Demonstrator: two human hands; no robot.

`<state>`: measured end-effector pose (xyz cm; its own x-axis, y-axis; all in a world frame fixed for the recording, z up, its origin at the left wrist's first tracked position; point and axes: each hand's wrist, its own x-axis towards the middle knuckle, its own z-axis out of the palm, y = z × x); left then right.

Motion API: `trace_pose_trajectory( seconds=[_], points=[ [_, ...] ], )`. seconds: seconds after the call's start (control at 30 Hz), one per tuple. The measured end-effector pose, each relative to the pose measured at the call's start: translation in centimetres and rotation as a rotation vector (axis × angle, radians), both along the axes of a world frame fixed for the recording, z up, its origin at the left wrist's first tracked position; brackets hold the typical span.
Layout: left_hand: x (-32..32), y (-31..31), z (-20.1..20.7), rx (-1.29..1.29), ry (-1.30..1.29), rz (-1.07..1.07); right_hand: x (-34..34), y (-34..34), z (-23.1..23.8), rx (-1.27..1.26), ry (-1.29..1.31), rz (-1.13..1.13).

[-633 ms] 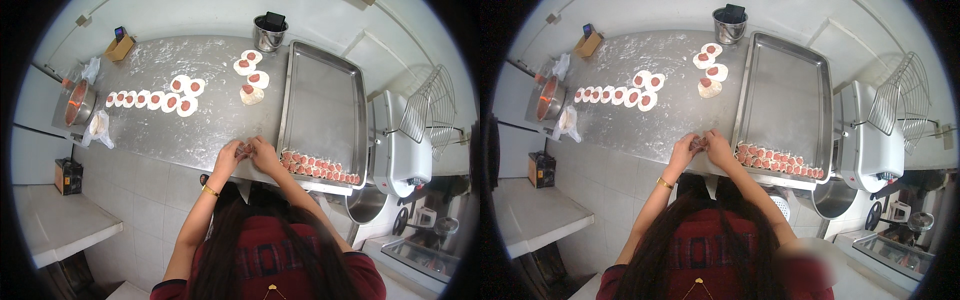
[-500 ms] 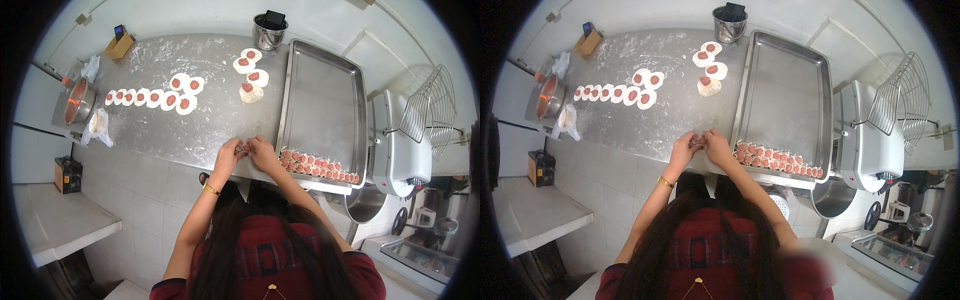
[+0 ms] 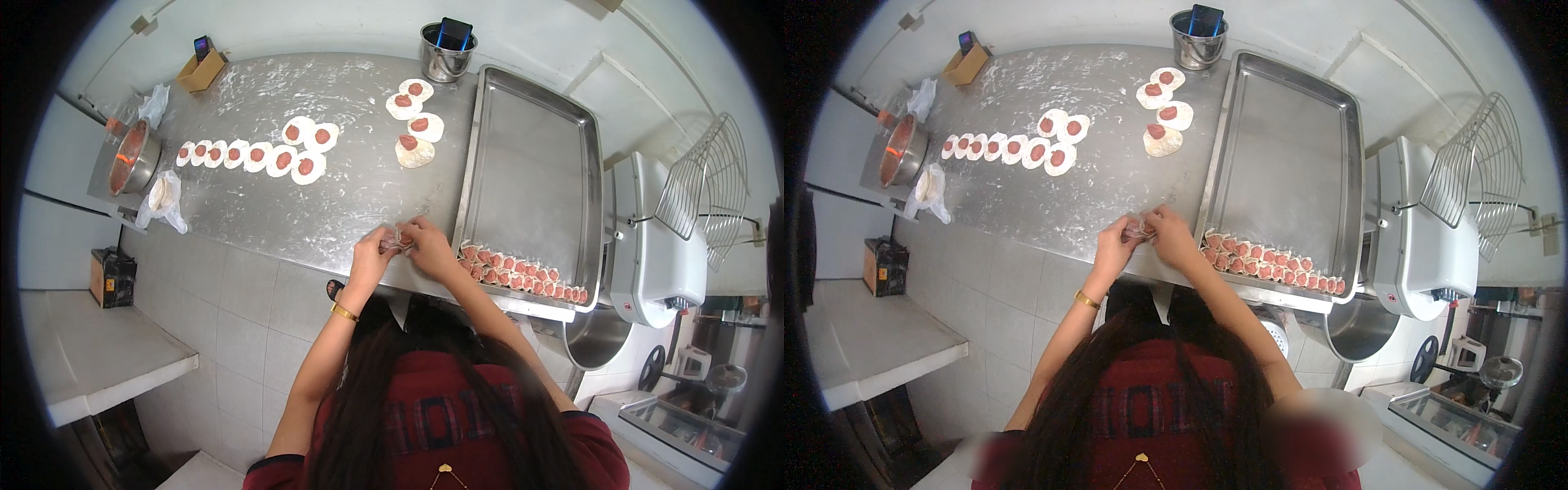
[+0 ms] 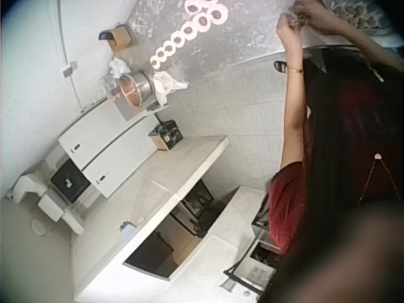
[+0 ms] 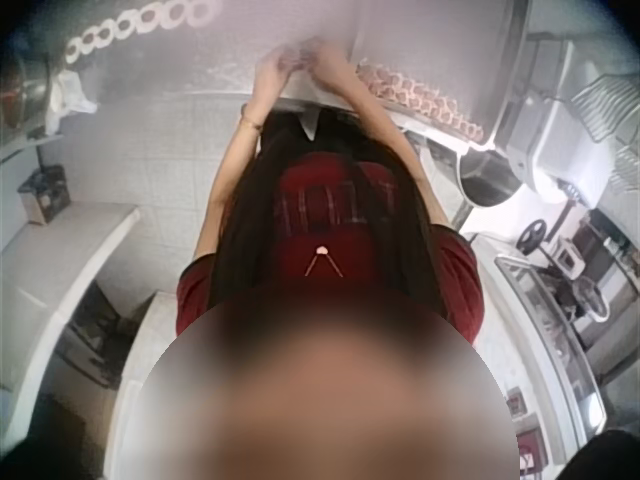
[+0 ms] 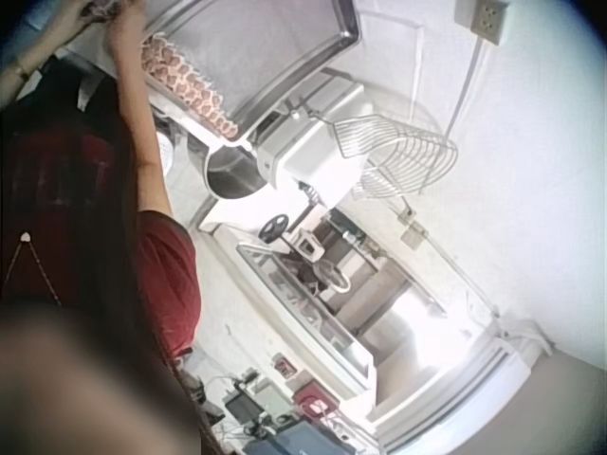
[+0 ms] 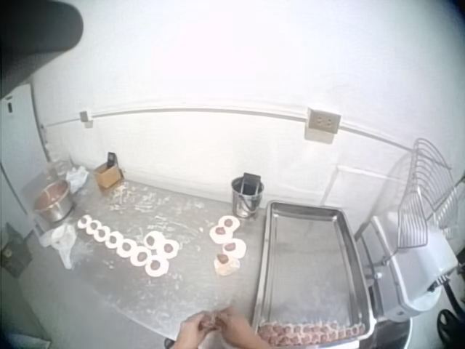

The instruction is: The person places small meat portions onto round dough wrappers, folds them into dumplings, and arranges them on a metal tray. A coworker prepares additional dough wrappers on the same table.

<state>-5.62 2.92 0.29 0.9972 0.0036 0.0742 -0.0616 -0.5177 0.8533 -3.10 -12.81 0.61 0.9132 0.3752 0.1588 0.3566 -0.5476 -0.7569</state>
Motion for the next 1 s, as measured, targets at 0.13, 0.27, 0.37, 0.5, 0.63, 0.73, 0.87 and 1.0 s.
trace_pose_trajectory(
  seconds=[0.13,0.27,0.37,0.5,0.63,0.73,0.87,1.0],
  points=[
    [0.0,0.7,-0.4,-0.058,0.039,0.018,-0.2,0.6,0.2,-0.086,-0.047,0.051],
    [1.6,1.3,-0.7,0.003,-0.015,0.044,-0.2,-1.4,2.3,0.058,0.184,-0.057],
    [4.8,1.0,-1.3,0.062,-0.003,0.065,0.0,-7.3,4.5,0.259,0.103,-0.173],
    [10.9,0.2,-2.3,0.241,-0.100,0.087,-1.5,-19.3,6.0,0.056,0.013,-0.553],
    [15.6,-1.1,-2.9,0.351,-0.138,0.129,-4.7,-28.8,4.9,-0.164,0.037,-0.779],
    [17.1,-2.4,-2.6,0.375,-0.026,0.191,-6.2,-31.3,2.9,-0.232,0.098,-0.692],
    [17.3,-3.8,-1.7,0.445,0.046,0.242,-7.0,-31.6,1.2,-0.328,0.078,-0.605],
    [17.1,-4.3,-1.1,0.473,0.084,0.269,-7.2,-31.2,1.4,-0.411,0.071,-0.513]
  ],
)
